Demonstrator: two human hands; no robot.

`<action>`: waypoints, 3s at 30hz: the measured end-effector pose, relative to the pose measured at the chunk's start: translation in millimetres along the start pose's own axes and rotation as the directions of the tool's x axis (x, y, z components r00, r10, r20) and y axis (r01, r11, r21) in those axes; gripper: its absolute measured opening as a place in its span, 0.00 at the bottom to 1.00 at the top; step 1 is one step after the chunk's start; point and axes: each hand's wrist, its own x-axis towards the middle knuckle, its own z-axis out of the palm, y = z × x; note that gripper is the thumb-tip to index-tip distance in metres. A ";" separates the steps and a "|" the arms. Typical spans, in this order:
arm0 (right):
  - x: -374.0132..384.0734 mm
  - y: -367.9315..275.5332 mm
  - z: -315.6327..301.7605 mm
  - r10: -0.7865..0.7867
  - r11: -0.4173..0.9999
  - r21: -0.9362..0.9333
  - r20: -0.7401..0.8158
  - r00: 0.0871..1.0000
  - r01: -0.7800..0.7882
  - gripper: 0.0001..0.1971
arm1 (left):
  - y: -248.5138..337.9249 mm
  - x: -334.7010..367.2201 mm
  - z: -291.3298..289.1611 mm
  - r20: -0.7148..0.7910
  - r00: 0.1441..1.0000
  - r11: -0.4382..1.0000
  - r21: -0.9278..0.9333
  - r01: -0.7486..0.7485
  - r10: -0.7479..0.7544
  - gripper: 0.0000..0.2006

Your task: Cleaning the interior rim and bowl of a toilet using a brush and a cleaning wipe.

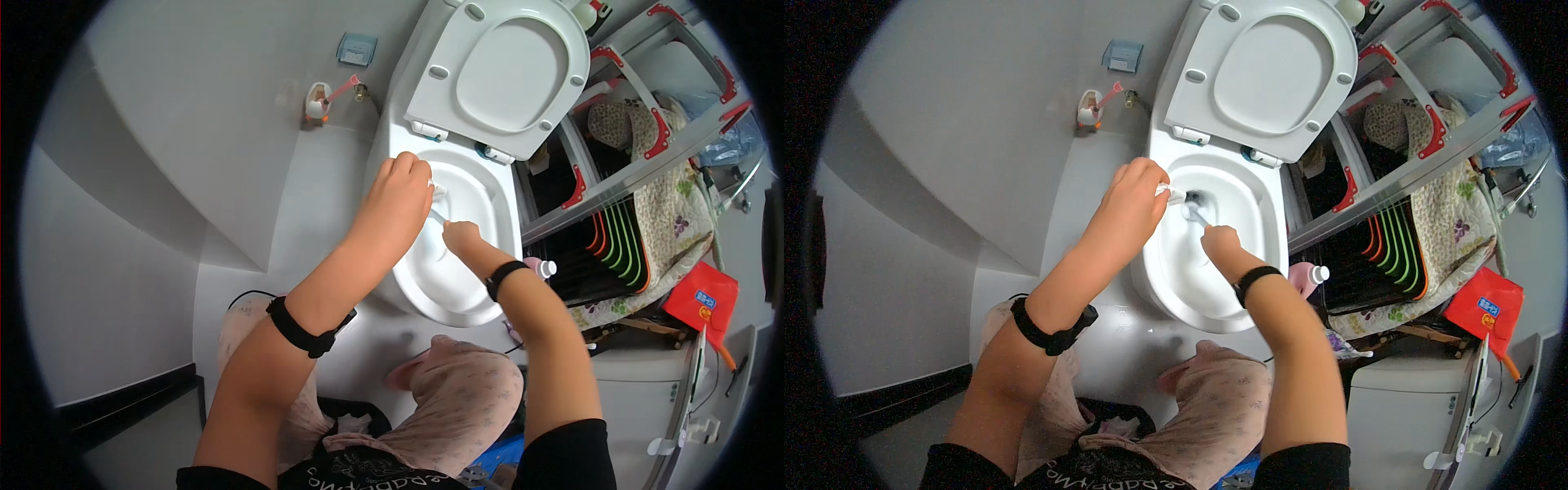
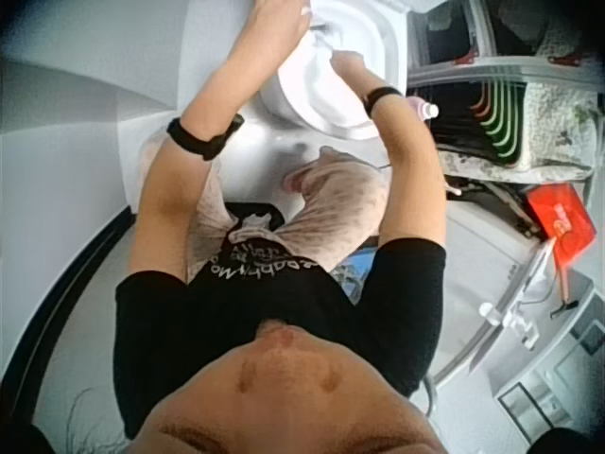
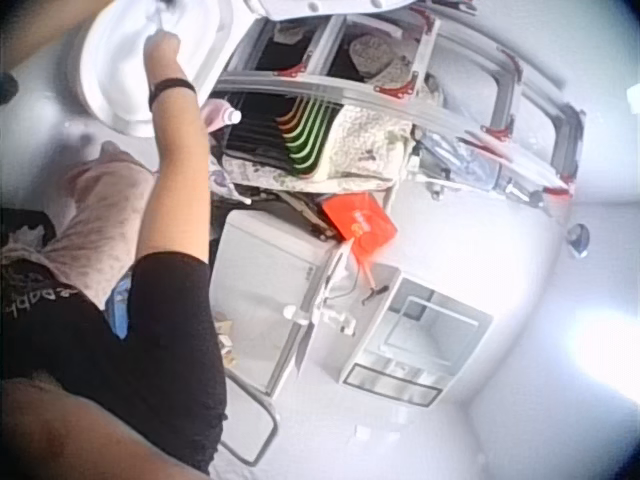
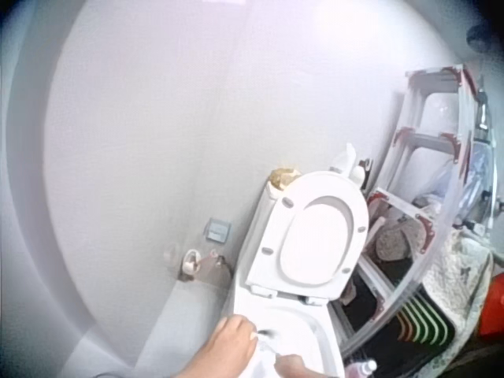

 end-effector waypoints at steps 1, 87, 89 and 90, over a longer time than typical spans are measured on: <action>-4.5 5.1 -7.1 -0.006 1.000 -0.004 0.004 1.000 0.006 0.11 | 0.3 -2.2 0.4 0.018 1.000 1.000 0.013 0.001 -0.001 0.07; -24.4 24.7 -14.9 -0.055 0.996 0.065 0.001 0.999 0.055 0.12 | 9.8 -0.7 9.2 0.047 0.999 1.000 0.028 -0.003 0.002 0.06; -19.8 32.7 -17.8 -0.098 0.995 0.021 -0.013 0.995 0.098 0.12 | 6.7 -2.6 6.4 0.040 0.999 0.999 0.035 -0.005 0.003 0.06; -10.9 29.9 -19.6 -0.090 0.996 -0.013 0.000 0.996 0.090 0.12 | 4.2 -3.3 4.3 0.036 0.999 0.999 0.045 0.001 -0.003 0.06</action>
